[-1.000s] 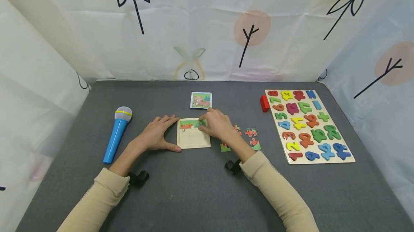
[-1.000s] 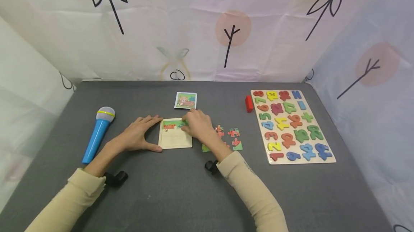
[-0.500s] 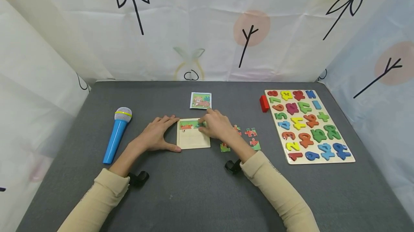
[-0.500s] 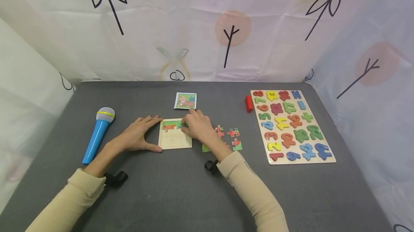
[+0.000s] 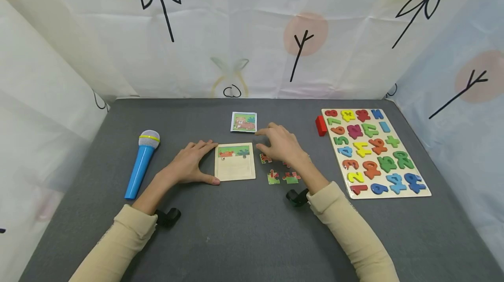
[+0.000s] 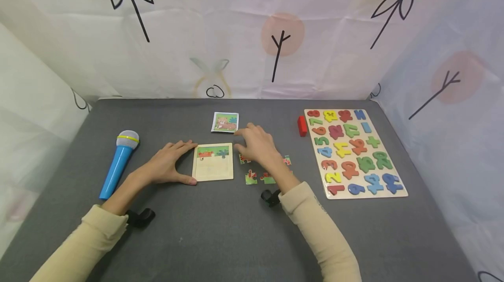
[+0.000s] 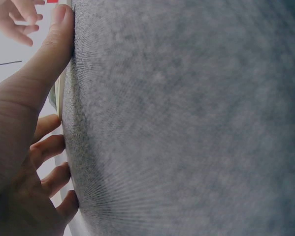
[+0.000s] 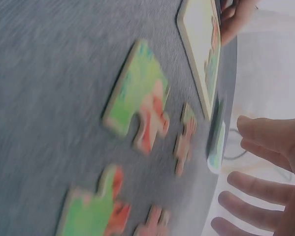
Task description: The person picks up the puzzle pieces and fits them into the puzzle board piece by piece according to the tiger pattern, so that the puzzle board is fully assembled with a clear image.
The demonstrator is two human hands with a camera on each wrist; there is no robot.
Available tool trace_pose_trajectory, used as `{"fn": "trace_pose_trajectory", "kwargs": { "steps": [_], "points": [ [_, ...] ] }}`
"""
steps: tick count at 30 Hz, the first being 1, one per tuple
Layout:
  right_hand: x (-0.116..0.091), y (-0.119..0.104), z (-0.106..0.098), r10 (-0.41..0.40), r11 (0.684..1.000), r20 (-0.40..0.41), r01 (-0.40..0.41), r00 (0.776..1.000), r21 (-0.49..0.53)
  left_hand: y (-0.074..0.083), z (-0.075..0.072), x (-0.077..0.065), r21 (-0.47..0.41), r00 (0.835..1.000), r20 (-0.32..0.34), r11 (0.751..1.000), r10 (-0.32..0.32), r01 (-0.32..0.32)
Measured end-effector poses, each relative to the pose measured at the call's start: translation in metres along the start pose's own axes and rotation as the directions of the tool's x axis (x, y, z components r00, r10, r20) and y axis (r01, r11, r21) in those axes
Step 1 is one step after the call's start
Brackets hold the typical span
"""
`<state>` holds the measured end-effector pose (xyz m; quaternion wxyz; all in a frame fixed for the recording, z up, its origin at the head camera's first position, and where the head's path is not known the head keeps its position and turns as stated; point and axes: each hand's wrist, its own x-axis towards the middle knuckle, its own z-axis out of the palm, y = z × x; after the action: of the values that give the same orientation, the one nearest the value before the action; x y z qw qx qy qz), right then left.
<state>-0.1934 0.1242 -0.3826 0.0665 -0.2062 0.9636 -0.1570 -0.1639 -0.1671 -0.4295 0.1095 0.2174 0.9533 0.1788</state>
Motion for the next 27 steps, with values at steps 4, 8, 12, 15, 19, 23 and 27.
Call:
{"fn": "trace_pose_trajectory", "kwargs": {
  "steps": [4, 8, 12, 15, 19, 23, 27],
  "points": [
    [-0.007, 0.007, 0.0, 0.023, 1.0, 0.012, -0.023, 1.0, 0.0, 0.0, 0.0, -0.001, 0.004, 1.0, -0.007, 1.0, 0.006, -0.006],
    [-0.014, 0.01, 0.004, 0.035, 0.999, 0.027, -0.035, 0.999, -0.006, -0.001, 0.0, -0.001, 0.007, 1.0, -0.003, 1.0, 0.008, -0.008],
    [-0.02, 0.011, 0.011, 0.019, 1.0, 0.055, -0.018, 0.998, -0.011, -0.001, 0.0, 0.0, 0.007, 1.0, 0.001, 1.0, 0.004, -0.004],
    [-0.023, 0.01, 0.014, 0.001, 1.0, 0.076, 0.0, 0.997, -0.024, -0.001, 0.0, 0.0, 0.009, 1.0, 0.003, 1.0, 0.006, -0.006],
    [-0.024, 0.007, 0.017, -0.018, 0.999, 0.086, 0.021, 0.996, -0.032, 0.0, -0.001, 0.0, 0.004, 1.0, 0.01, 1.0, 0.006, -0.006],
    [-0.024, 0.005, 0.017, -0.028, 0.999, 0.089, 0.029, 0.996, -0.017, -0.001, -0.001, 0.0, 0.001, 1.0, 0.013, 1.0, 0.006, -0.006],
    [-0.025, 0.004, 0.016, -0.027, 1.0, 0.09, 0.027, 0.996, -0.002, -0.001, 0.0, 0.0, 0.004, 1.0, 0.01, 1.0, 0.009, -0.009]
  ]
}}
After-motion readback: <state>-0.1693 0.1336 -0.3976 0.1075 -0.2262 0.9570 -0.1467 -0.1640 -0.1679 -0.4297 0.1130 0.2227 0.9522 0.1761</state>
